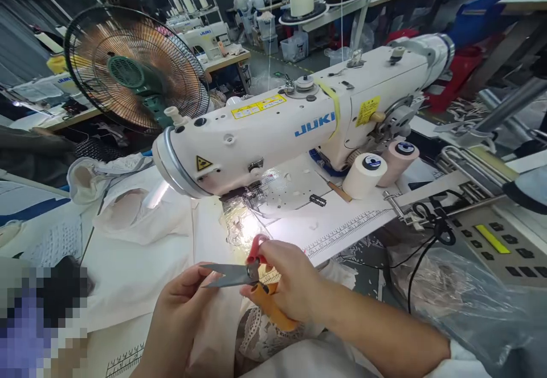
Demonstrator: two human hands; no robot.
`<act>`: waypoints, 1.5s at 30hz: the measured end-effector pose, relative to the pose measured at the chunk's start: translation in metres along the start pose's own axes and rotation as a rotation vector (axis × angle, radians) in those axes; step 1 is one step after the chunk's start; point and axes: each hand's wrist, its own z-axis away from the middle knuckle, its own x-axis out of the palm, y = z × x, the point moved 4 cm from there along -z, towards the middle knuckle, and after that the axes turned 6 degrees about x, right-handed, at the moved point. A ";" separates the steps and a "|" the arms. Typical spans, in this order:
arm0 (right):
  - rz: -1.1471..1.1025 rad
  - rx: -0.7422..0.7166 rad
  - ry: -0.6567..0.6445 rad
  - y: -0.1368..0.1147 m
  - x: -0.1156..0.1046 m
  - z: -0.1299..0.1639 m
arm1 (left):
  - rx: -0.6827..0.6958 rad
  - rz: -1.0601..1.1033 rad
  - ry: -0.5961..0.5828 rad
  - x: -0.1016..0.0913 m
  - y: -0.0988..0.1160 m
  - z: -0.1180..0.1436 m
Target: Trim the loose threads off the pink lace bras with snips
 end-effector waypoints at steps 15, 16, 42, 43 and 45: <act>-0.075 0.054 0.068 -0.009 0.020 0.005 | 0.103 0.087 0.122 -0.012 0.004 0.009; -0.085 0.081 0.061 -0.008 0.023 0.006 | 0.110 0.088 0.120 -0.013 0.004 0.010; 0.125 0.101 0.117 -0.004 0.060 -0.004 | 0.197 0.066 0.060 -0.034 -0.035 -0.003; 0.097 0.152 0.096 -0.001 0.063 -0.005 | 0.208 0.058 0.058 -0.034 -0.035 -0.003; 0.051 0.208 0.030 0.001 0.068 -0.007 | 0.241 0.041 0.057 -0.036 -0.037 -0.004</act>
